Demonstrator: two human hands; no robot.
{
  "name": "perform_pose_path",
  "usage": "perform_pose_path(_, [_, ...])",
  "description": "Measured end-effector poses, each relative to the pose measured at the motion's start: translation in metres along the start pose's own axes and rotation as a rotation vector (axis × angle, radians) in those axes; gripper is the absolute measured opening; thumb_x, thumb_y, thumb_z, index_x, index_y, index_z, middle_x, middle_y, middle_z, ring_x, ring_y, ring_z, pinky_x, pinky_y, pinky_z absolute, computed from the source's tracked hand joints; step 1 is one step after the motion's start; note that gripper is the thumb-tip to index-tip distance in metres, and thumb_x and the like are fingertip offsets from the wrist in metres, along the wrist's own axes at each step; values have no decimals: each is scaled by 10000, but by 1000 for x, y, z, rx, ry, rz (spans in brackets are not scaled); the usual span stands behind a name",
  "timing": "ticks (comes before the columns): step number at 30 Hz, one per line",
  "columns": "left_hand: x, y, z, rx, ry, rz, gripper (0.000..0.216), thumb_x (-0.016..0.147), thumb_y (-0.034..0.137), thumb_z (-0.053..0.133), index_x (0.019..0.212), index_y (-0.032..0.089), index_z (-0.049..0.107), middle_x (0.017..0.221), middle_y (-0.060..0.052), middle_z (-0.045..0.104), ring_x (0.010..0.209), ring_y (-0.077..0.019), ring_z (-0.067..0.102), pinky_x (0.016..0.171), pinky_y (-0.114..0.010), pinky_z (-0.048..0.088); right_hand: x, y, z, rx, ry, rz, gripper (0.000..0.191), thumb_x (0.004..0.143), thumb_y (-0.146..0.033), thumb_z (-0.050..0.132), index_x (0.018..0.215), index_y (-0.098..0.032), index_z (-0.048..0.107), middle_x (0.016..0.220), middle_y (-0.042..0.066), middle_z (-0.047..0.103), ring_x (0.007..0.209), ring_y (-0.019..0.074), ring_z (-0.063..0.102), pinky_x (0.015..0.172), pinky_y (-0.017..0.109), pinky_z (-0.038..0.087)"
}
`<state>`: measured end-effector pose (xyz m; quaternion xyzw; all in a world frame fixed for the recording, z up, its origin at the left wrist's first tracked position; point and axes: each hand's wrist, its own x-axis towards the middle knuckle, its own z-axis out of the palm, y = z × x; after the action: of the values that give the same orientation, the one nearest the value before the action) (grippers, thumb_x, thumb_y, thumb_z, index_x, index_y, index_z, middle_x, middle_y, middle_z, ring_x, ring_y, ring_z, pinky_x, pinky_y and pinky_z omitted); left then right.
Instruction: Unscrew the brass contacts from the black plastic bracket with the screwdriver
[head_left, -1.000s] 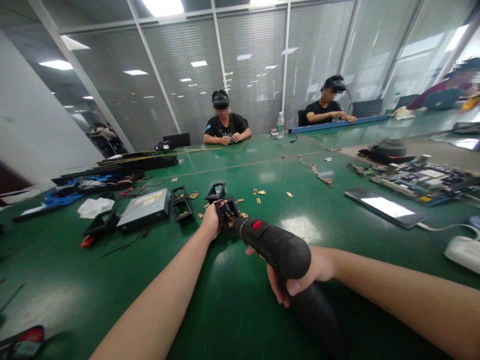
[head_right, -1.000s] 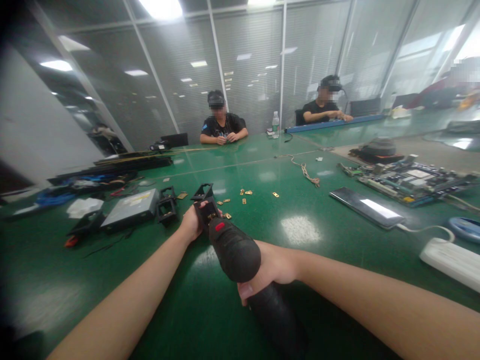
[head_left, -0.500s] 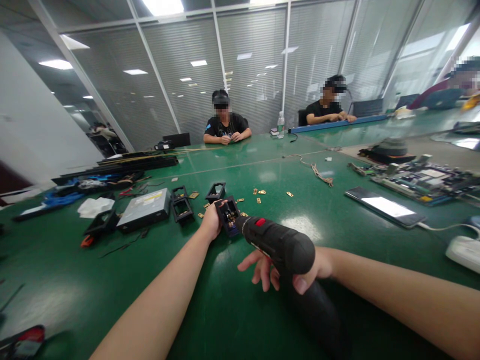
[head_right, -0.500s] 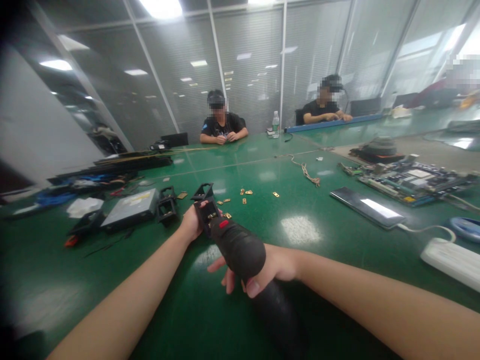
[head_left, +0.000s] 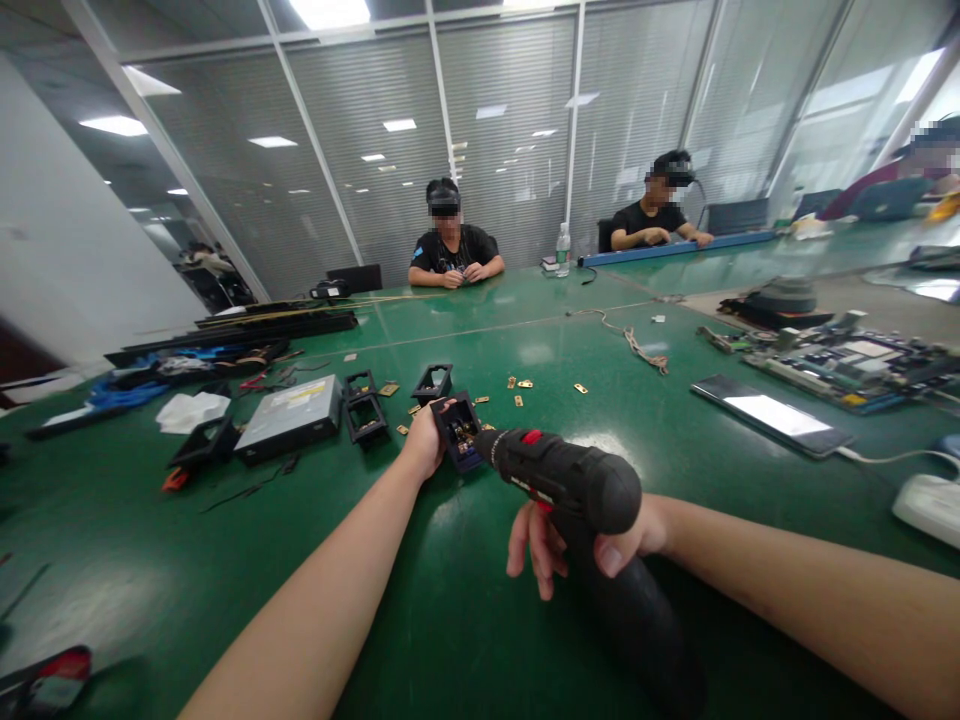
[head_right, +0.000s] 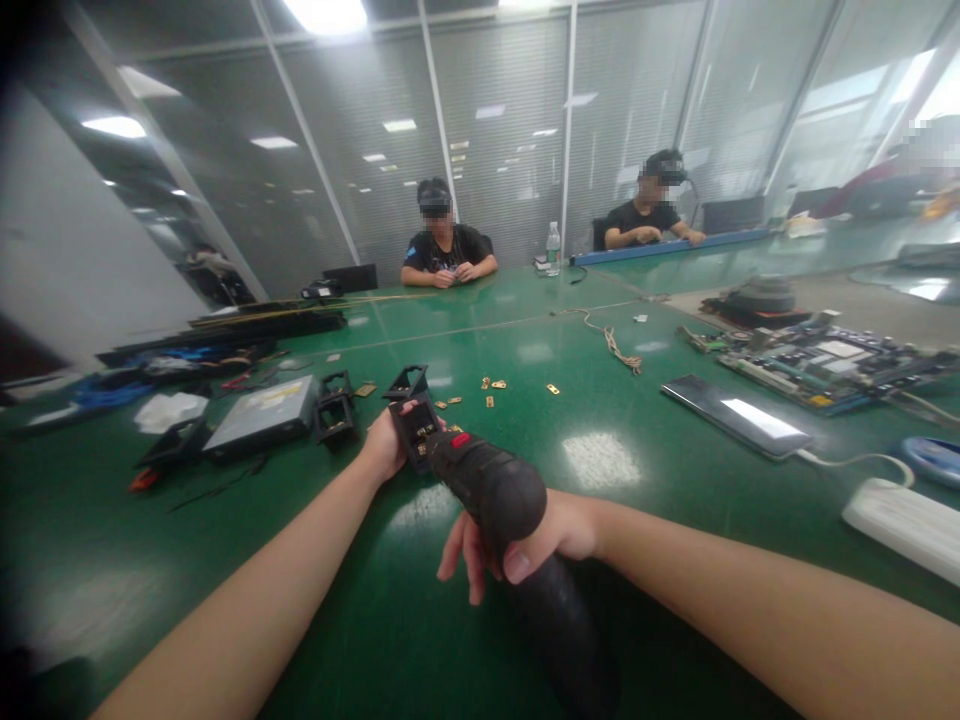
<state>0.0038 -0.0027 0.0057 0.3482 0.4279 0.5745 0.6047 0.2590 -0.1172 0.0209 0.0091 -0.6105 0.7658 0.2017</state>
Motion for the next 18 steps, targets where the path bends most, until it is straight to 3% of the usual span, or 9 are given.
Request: perform_pose_path(18, [2, -2, -2, 6, -2, 8, 379, 749, 410, 759, 1038, 172, 704, 794, -48, 767, 731, -270, 759, 762, -407, 590, 1, 1, 0, 19, 4, -4, 482, 662, -424, 897, 968, -77, 763, 1211, 187, 734, 865, 218, 737, 718, 255, 492])
